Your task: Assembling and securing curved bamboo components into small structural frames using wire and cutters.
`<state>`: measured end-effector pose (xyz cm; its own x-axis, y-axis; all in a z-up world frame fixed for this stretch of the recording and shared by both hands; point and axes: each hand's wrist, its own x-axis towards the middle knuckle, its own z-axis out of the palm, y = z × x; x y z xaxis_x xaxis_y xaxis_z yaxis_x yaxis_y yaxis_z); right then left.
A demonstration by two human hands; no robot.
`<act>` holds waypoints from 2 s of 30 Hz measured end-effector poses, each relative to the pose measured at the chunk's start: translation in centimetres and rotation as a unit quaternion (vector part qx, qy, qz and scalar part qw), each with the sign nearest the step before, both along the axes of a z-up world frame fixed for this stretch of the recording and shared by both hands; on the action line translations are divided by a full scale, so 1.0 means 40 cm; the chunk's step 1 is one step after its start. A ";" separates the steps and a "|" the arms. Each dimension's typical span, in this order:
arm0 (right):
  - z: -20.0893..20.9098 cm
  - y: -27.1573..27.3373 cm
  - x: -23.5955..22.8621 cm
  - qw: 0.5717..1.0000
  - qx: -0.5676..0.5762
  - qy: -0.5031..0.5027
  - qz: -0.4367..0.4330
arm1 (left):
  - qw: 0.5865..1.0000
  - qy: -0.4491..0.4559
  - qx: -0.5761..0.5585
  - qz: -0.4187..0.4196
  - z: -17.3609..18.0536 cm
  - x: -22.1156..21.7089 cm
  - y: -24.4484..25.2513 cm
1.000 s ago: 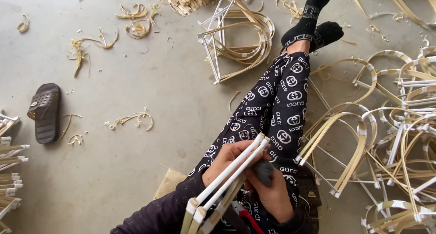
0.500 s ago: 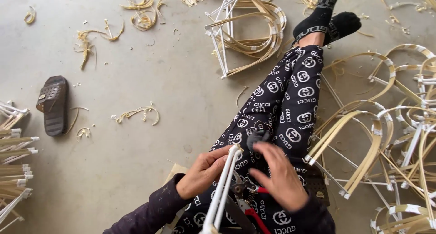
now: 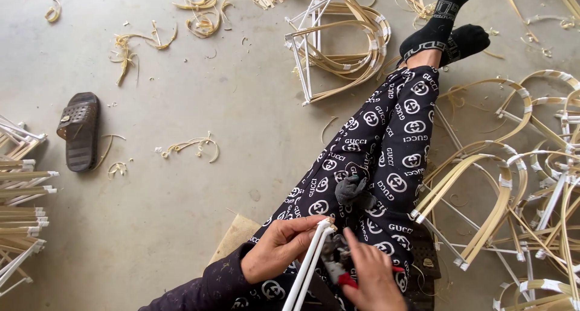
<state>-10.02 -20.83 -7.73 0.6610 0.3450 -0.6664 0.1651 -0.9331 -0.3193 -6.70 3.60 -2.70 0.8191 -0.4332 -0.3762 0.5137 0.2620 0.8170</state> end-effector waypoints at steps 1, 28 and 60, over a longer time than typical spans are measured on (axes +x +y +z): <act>0.010 -0.019 0.009 0.998 0.022 0.014 -0.058 | 1.000 -0.017 0.015 -0.007 -0.001 -0.007 0.008; 0.018 -0.102 -0.090 0.945 0.241 -0.115 -0.189 | 0.987 -0.067 0.060 -0.132 0.016 -0.021 -0.057; 0.040 -0.033 0.092 0.945 0.132 -0.261 -0.148 | 0.981 0.111 -0.154 -0.029 -0.058 0.068 0.055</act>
<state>-6.33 -22.16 -6.14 0.9695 0.2020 -0.1391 0.1088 -0.8625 -0.4941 -3.97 5.80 -5.01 0.7017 -0.5988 -0.3859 0.6920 0.4440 0.5693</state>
